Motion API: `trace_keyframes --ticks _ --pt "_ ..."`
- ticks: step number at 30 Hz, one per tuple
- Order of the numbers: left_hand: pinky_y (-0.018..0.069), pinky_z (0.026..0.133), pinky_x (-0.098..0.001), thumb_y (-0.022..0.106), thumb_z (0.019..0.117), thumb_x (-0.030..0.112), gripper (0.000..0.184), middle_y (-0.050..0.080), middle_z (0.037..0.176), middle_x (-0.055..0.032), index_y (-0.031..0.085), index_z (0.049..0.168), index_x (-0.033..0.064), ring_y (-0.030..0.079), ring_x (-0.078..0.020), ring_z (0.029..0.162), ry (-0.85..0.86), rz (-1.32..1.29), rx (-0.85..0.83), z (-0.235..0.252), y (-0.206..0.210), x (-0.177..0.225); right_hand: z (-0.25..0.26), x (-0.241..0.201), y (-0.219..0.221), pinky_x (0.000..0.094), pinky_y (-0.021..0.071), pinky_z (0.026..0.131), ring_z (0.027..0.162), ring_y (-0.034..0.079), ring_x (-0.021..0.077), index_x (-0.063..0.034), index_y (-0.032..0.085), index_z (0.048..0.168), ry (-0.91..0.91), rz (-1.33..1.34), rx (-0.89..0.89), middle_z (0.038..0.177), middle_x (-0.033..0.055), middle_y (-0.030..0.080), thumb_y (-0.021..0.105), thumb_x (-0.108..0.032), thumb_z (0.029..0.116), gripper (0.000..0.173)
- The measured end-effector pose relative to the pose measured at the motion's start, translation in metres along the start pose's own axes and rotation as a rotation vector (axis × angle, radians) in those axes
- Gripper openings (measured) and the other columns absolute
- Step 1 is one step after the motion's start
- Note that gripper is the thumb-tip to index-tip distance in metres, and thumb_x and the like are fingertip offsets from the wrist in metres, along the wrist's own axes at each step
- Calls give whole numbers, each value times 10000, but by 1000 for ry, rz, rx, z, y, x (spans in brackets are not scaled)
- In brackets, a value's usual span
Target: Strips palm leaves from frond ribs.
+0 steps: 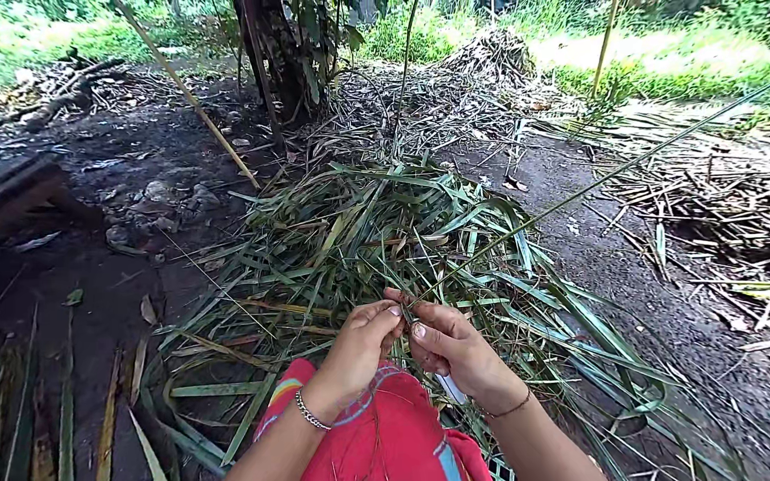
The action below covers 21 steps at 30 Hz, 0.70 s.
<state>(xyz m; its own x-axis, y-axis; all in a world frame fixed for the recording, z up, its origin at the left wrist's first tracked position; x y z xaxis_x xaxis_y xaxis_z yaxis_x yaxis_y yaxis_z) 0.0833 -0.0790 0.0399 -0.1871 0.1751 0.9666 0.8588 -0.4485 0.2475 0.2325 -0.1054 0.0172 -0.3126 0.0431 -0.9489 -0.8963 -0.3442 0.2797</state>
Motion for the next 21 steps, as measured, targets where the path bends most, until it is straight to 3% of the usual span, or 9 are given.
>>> trace_keyframes --ticks 5,9,13,17,19,21 --pt "297 460 -104 350 1024 52 377 475 599 146 604 771 170 374 69 485 31 88 33 1 1 -4 6 0 4 107 371 492 522 440 -72 55 471 1426 -32 -36 69 670 -144 543 488 -75 985 460" --pt "268 436 -105 333 1037 62 398 439 580 149 567 740 186 333 66 460 17 27 51 1 -3 -2 0 0 1 104 401 509 558 464 -81 79 518 1381 -107 -250 141 738 -148 578 514 -108 992 433" --pt "285 494 -127 366 1034 116 342 429 630 156 578 776 191 347 56 518 98 268 82 0 -8 -3 2 -16 -24 123 391 500 522 445 -66 -6 624 1316 -221 -282 326 641 -161 520 472 -89 988 372" --pt "357 571 -145 396 1035 146 306 459 657 149 619 826 155 420 54 586 177 461 147 1 -6 -4 2 -17 -15 122 380 501 515 426 -71 -25 575 1366 -72 -194 173 630 -171 490 457 -110 994 399" --pt "430 646 -170 414 1032 162 302 555 714 116 690 936 89 515 50 668 221 541 161 -1 -6 -5 3 -5 -2 116 363 490 525 421 -72 24 535 1375 -4 -166 58 666 -168 503 482 -123 994 412" --pt "423 631 -159 414 1029 170 305 553 706 125 690 932 85 514 65 659 264 577 162 -2 -5 -6 4 0 0 111 362 487 528 434 -74 24 590 1305 -23 -133 43 675 -166 534 506 -116 989 356"
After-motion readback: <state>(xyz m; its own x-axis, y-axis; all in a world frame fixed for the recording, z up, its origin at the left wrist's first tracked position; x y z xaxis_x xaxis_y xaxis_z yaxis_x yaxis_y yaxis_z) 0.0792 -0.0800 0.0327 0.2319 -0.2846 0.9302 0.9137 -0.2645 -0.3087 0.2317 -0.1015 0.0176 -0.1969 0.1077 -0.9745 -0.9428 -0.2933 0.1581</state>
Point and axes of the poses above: each hand's wrist, its own z-axis towards the middle knuckle, its own y-axis out of the palm, x = y × z, the point moved 2 cm from there along z, towards the middle knuckle
